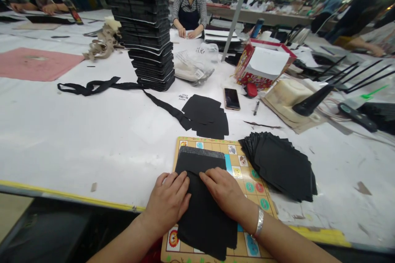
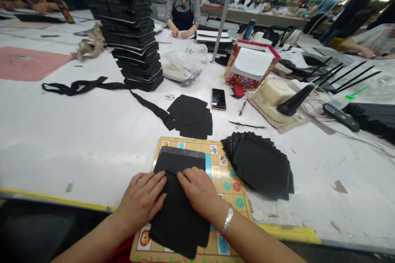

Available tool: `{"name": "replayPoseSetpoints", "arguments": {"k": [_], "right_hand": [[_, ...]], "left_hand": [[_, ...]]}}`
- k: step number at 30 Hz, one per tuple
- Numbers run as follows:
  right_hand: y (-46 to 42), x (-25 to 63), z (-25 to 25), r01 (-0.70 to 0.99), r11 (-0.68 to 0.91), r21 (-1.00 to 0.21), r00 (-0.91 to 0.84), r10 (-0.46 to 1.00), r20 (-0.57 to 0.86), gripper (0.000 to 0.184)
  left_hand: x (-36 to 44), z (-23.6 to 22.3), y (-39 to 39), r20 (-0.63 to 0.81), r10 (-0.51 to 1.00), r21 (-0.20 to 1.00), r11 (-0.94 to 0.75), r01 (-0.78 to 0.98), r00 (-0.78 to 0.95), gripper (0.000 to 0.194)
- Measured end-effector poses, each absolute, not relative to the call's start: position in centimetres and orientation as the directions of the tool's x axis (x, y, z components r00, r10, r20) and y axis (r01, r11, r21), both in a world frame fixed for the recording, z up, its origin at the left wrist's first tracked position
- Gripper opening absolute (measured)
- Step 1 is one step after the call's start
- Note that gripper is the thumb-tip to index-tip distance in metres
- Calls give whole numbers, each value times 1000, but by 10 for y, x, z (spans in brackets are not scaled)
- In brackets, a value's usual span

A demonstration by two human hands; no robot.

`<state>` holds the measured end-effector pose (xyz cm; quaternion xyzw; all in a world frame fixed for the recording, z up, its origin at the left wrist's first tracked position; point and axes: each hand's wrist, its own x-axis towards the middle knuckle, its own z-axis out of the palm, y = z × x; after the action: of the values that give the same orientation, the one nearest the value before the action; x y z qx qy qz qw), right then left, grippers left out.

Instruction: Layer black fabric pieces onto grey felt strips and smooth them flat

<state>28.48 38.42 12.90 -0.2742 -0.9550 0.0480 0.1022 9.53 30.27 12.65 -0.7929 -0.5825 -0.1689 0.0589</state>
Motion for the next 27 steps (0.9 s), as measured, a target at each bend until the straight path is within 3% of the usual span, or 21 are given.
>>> {"name": "replayPoseSetpoints", "arguments": {"k": [7,11,14,18,22,27], "right_hand": [[382,286,135,444,896,-26,-889,444,113,30],[380,282,139,433,901,21,-899,431,71,26],[380,282,138,429,902,48,-902,425,78,25],[379,281,137,422,904,76,-904,413,108,29],[379,279,136,437,898,48,-897,432,97,24],[380,309,132,431,902,-17,-893,430,133,29]], "left_hand": [[99,127,304,357,908,138,-285,949,221,31],[109,131,309,293,933,71,-239,968,209,47],[104,135,312,241,956,12,-177,984,169,43],[91,137,311,350,932,-49,-81,995,93,38],[104,127,306,441,870,7,-250,968,221,37],[123,117,305,379,876,22,-332,943,300,33]]}}
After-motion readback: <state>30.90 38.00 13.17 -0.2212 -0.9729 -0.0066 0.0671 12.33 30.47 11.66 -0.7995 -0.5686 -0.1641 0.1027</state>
